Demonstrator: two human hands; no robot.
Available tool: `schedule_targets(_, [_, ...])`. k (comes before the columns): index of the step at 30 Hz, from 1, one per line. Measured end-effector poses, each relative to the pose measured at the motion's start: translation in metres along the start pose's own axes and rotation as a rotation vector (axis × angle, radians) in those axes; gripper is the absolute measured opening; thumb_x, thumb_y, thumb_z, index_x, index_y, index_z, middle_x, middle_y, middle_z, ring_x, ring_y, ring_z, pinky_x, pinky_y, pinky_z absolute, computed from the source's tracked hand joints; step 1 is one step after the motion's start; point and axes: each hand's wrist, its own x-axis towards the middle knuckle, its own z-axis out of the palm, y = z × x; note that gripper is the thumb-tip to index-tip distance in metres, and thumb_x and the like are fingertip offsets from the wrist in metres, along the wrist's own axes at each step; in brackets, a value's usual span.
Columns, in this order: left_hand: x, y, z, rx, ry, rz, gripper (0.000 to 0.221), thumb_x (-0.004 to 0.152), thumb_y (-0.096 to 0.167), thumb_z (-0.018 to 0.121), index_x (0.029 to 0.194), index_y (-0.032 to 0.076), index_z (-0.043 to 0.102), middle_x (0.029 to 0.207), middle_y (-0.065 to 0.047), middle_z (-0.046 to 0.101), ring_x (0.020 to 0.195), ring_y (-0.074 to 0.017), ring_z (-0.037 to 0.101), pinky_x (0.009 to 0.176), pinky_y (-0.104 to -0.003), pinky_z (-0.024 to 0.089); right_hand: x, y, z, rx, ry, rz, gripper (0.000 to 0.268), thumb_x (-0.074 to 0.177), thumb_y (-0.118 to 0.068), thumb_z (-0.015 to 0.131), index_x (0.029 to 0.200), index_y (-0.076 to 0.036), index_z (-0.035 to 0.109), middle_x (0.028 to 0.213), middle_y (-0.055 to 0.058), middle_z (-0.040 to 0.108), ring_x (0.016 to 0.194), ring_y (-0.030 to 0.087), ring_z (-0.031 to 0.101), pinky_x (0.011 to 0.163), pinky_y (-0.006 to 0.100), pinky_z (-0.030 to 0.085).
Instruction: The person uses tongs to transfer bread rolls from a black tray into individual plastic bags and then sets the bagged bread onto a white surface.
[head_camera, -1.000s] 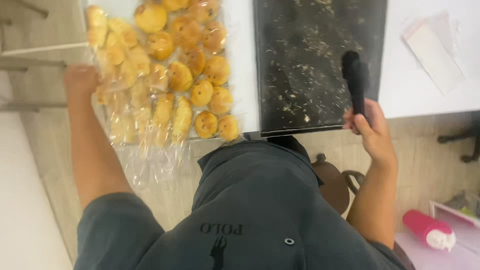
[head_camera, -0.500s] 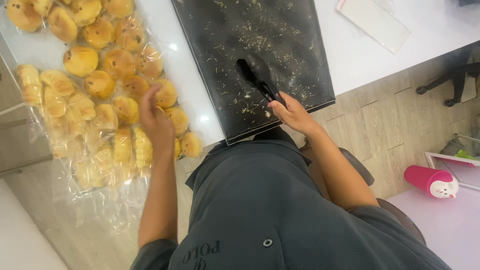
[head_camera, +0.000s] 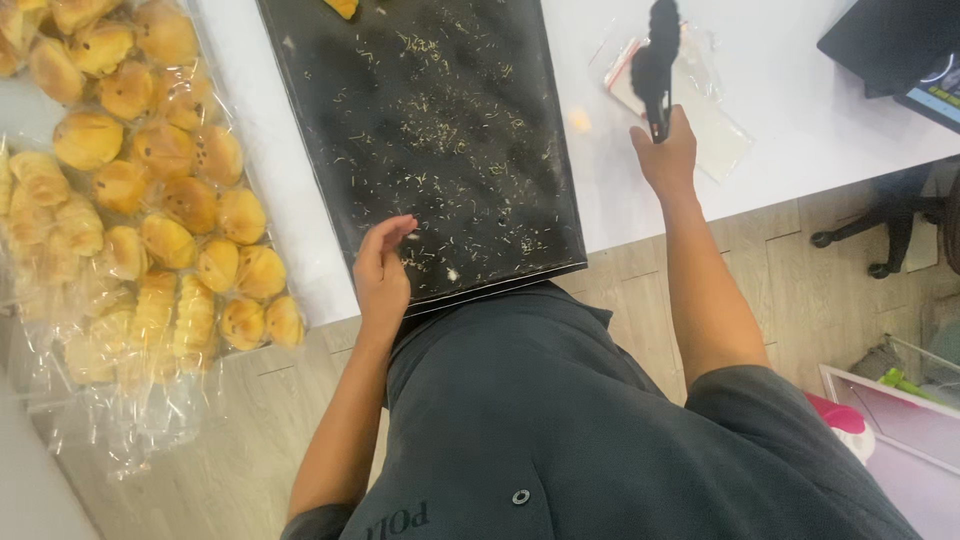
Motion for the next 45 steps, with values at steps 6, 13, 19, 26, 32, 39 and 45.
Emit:
schedule_targets(6, [-0.012,0.01,0.041,0.047,0.085,-0.02,0.037,0.105,-0.009,0.043,0.123,0.009,0.07,0.111,-0.009,0.073,0.11,-0.023,0.07,0.1,-0.04,0.055,0.01,0.001,-0.004,-0.385,-0.024,-0.174,0.027,0.097,-0.01,0.074,0.119,-0.003,0.06,0.114,0.015,0.064,0.115,0.036,0.06,0.097,0.053,0.051])
schedule_targets(13, [-0.005,0.024,0.048,0.03,0.159,-0.062,0.035,0.102,-0.011,0.047,0.118,0.007,0.071,0.109,-0.012,0.073,0.106,-0.0242,0.071,0.097,-0.04,0.057,0.024,0.03,-0.003,-0.299,0.033,-0.118,0.022,0.103,-0.025,0.077,0.099,-0.013,0.059,0.093,0.005,0.075,0.091,0.032,0.073,0.078,0.053,0.055])
schedule_targets(19, [0.0,0.041,0.058,-0.056,0.157,-0.121,0.033,0.103,-0.008,0.045,0.118,0.006,0.071,0.109,-0.012,0.072,0.106,-0.0224,0.071,0.099,-0.038,0.056,0.043,0.046,-0.01,0.156,0.174,-0.041,0.027,0.094,-0.013,0.082,0.105,-0.013,0.057,0.095,0.007,0.074,0.093,0.025,0.074,0.081,0.047,0.058])
schedule_targets(26, [0.007,0.051,0.072,-0.082,0.065,-0.276,0.025,0.105,0.009,0.047,0.113,0.012,0.071,0.111,-0.004,0.074,0.103,-0.0162,0.072,0.099,-0.03,0.057,0.022,-0.035,-0.086,0.695,0.078,0.004,0.027,0.09,-0.009,0.078,0.084,-0.018,0.052,0.09,-0.001,0.072,0.077,0.012,0.063,0.076,0.029,0.051])
schedule_targets(32, [0.037,0.071,0.098,-0.117,-0.231,-0.198,0.033,0.106,0.027,0.052,0.133,0.011,0.062,0.127,-0.007,0.072,0.114,-0.0177,0.071,0.104,-0.031,0.055,-0.006,-0.08,-0.121,0.939,-0.172,0.118,0.035,0.094,0.001,0.076,0.093,-0.021,0.049,0.092,0.004,0.069,0.077,0.016,0.058,0.064,0.027,0.04])
schedule_targets(39, [0.072,0.113,0.125,-0.28,-0.273,-0.13,0.04,0.097,0.04,0.069,0.128,0.016,0.066,0.126,-0.004,0.071,0.115,-0.0147,0.068,0.097,-0.027,0.054,-0.05,-0.123,-0.125,0.78,-0.479,-0.115,0.033,0.092,0.0,0.076,0.096,-0.014,0.047,0.096,0.009,0.072,0.086,0.017,0.065,0.075,0.027,0.049])
schedule_targets(45, [0.071,0.128,0.106,-0.263,-0.133,-0.079,0.022,0.097,0.03,0.072,0.107,0.012,0.079,0.106,-0.003,0.08,0.101,-0.0124,0.074,0.094,-0.027,0.061,-0.053,-0.118,-0.127,0.772,-0.459,-0.122,0.031,0.095,-0.003,0.075,0.096,-0.014,0.046,0.097,0.01,0.071,0.086,0.015,0.062,0.073,0.026,0.045])
